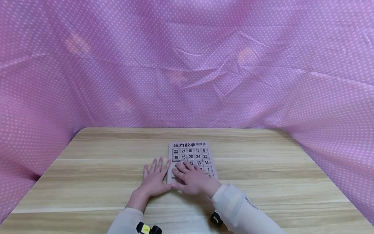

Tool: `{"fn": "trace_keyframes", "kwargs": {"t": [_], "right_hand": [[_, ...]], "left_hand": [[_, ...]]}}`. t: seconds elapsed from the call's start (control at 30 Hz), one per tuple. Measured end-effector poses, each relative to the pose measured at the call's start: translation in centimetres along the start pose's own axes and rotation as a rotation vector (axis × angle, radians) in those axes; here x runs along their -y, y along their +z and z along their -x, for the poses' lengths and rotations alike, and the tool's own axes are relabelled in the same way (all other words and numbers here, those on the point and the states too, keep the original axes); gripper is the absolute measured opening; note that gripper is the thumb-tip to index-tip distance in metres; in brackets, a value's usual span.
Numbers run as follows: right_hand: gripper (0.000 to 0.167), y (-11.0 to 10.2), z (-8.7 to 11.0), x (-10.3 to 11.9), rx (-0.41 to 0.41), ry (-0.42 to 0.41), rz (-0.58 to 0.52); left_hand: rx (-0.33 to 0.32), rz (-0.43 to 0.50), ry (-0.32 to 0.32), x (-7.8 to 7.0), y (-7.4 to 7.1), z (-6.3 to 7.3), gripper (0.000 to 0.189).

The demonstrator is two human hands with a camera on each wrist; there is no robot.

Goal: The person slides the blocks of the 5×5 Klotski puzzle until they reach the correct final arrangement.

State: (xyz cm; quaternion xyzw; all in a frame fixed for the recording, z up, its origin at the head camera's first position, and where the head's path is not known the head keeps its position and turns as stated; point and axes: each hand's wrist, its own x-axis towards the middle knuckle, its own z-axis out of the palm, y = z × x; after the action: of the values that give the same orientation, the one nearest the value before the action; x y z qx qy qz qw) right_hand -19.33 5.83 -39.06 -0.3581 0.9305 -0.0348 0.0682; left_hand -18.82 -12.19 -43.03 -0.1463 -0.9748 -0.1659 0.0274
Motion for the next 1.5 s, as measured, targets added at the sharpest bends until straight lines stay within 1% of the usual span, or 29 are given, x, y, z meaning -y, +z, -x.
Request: {"fn": "trace_keyframes", "kwargs": {"t": [0.2,0.4,0.67,0.97,1.1,1.2,1.33,1.5], "right_hand": [[0.068,0.2,0.4,0.2,-0.01,-0.018,0.025],[0.068,0.2,0.7,0.4,-0.001,-0.025,0.036],[0.064,0.2,1.4,0.5,0.001,-0.051,0.066],[0.062,0.0,2.2,0.7,0.013,-0.053,0.059],[0.062,0.0,2.3,0.7,0.015,-0.054,0.031],[0.063,-0.1,2.4,0.1,0.009,-0.039,-0.017],[0.064,-0.4,2.9,-1.4,-0.004,0.014,-0.083],[0.061,-0.4,3.8,-3.4,-0.02,0.07,-0.121]], "left_hand": [[-0.003,-0.004,0.003,0.0,0.0,0.0,0.097],[0.0,0.001,-0.011,0.0,0.0,0.0,0.096],[0.0,-0.003,-0.011,-0.2,0.0,0.0,0.097],[-0.006,-0.009,-0.017,-0.6,0.1,0.3,0.096],[-0.01,-0.008,-0.016,-0.7,0.1,0.4,0.096],[-0.015,-0.006,-0.016,-0.6,0.2,0.4,0.098],[-0.025,0.009,-0.02,-0.6,0.3,0.3,0.101],[-0.024,0.021,-0.03,-0.5,0.3,0.2,0.101]]}}
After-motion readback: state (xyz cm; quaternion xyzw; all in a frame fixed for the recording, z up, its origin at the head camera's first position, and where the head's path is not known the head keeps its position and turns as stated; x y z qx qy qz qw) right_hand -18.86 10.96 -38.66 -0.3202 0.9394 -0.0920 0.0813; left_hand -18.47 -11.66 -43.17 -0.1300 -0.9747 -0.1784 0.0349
